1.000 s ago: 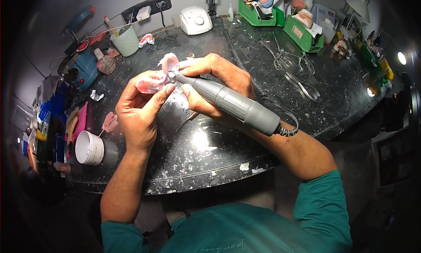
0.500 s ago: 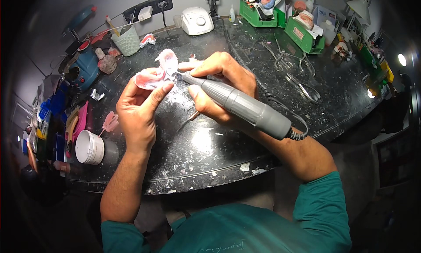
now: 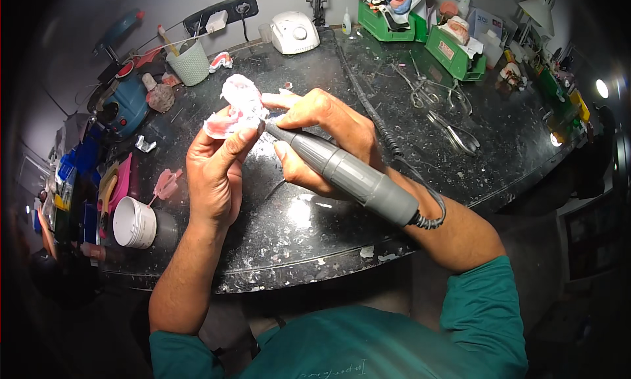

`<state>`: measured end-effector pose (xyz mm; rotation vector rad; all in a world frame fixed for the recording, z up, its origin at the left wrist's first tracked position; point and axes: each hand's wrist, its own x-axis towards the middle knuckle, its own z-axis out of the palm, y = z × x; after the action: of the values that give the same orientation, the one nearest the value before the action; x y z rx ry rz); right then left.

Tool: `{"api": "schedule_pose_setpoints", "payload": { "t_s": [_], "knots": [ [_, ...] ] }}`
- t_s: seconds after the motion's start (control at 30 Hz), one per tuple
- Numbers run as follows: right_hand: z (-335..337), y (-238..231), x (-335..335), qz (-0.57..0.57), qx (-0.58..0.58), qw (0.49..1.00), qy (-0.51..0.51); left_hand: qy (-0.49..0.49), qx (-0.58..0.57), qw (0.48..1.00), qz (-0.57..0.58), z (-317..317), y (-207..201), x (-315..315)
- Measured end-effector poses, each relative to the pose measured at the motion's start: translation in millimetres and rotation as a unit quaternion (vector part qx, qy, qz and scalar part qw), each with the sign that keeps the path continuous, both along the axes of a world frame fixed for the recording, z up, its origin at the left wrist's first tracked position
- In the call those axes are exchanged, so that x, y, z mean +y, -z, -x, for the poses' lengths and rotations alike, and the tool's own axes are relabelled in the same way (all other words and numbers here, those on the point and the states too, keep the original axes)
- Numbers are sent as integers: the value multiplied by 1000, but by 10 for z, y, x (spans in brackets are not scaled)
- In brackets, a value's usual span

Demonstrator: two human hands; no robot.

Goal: The person uses a rotary grinding tool to shape and smooth a pink and white dental prosthesis. They hold the object with one hand and the tool with the other, repeatedly grinding the surface and edges while rotating the prosthesis to access different areas. The person occasionally pauses to inspect the work by hand.

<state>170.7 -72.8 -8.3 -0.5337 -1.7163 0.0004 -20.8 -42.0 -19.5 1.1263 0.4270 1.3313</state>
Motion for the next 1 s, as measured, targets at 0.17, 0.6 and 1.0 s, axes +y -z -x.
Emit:
{"api": "schedule_pose_setpoints", "payload": {
  "t_s": [0.17,0.6,1.0],
  "knots": [
    [56,3,45,-60,7,998,27,-16,-1,1000,-10,-24,5,-13],
    [37,-2,20,-32,24,999,-1,-20,-9,1000,-13,-45,16,-39],
    [5,1,31,-36,-7,999,21,-29,5,999,-20,-50,21,-53]
  ]
}}
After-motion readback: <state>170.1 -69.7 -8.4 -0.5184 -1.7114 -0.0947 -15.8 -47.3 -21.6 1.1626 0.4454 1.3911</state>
